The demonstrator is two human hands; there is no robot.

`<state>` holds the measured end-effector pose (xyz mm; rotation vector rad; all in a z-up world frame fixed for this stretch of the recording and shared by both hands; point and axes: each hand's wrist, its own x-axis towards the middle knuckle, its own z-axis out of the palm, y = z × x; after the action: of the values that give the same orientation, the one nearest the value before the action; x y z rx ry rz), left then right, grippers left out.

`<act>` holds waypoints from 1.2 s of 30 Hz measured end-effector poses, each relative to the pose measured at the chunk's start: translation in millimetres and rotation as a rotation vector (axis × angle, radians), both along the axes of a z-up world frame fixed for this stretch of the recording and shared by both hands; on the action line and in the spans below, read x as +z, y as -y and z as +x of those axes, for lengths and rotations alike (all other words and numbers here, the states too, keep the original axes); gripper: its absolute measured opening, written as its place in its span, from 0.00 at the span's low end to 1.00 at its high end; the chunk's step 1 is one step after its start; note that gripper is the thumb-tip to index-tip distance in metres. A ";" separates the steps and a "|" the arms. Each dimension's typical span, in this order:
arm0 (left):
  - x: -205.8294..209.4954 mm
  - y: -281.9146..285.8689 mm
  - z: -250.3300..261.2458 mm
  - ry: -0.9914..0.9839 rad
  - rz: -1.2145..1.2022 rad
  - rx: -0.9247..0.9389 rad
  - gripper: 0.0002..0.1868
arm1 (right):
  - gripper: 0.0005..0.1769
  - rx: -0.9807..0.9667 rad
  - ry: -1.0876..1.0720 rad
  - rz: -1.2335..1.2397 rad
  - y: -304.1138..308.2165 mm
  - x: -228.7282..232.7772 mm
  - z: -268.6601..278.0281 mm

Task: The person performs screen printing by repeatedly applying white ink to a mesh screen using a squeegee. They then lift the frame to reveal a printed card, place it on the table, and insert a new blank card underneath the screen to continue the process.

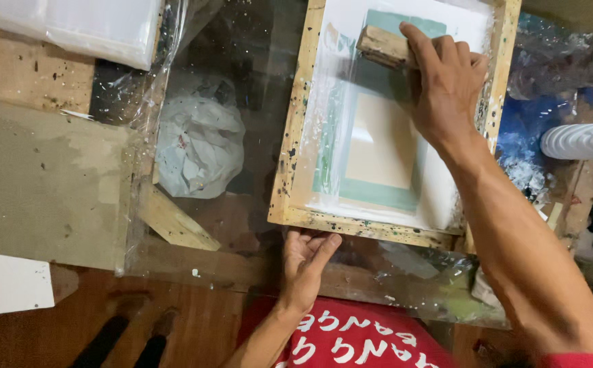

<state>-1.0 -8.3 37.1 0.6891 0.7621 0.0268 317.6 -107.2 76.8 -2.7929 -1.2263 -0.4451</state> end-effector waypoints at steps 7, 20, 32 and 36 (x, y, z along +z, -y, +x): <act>-8.2 -4.0 6.5 -0.145 0.112 0.048 0.13 | 0.31 0.000 -0.472 0.013 26.4 34.8 -88.5; -36.2 1.2 5.0 -0.257 0.172 0.041 0.18 | 0.35 -0.029 -0.173 -0.081 47.2 -17.3 -154.7; -24.1 -6.1 21.0 -0.197 0.182 0.055 0.12 | 0.40 0.001 -0.026 -0.074 21.8 -34.3 -54.9; -90.2 24.0 -21.5 -0.203 0.183 0.056 0.16 | 0.43 0.020 -0.009 -0.068 -0.6 -16.0 -15.2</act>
<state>-22.5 -32.2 -53.1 0.8531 0.9822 0.0788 302.4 -106.6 60.8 -2.8329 -1.2899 -0.3958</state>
